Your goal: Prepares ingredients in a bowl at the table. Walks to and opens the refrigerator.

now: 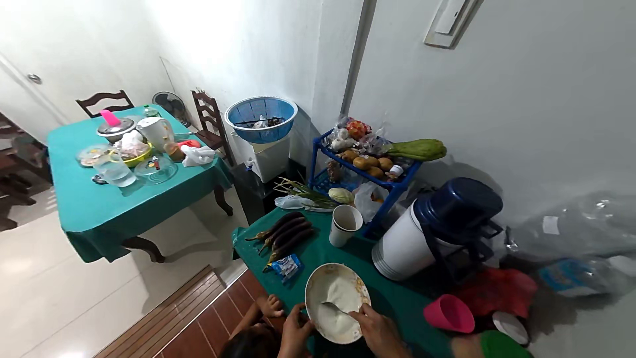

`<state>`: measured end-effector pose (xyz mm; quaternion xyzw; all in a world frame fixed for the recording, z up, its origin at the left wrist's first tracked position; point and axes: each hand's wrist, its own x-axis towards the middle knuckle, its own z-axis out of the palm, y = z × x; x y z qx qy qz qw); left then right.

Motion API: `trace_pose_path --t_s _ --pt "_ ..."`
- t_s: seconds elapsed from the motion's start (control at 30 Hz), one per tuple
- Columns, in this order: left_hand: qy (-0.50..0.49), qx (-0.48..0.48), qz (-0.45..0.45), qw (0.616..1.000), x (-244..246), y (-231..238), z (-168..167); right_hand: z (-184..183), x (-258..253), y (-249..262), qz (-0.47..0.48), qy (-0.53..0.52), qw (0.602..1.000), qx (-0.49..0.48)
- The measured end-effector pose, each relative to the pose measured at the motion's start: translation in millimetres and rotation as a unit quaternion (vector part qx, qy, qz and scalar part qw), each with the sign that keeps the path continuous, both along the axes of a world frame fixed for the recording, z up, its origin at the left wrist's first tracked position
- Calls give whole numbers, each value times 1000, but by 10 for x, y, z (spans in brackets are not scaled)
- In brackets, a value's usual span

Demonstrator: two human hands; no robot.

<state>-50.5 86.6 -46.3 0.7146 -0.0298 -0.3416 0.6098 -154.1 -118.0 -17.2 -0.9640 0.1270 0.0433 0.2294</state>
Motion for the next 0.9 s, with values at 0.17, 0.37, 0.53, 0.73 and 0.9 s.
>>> trace_pose_path --t_s 0.17,0.37,0.53,0.73,0.9 --pt "-2 5 -3 1000 17 -11 -7 120 -190 -150 42 0 999 12" --pt "-4 1 -1 1000 15 -12 -3 52 -50 -246 0 6 1000 -29" --pt "0 14 1 1000 23 -14 19 -79 225 -263 -45 -36 997 -60" --pt "3 9 10 1000 23 5 14 -87 338 -306 -100 -51 991 -66" --pt "22 1 23 999 42 13 -12 14 166 -223 -102 12 994 -31"
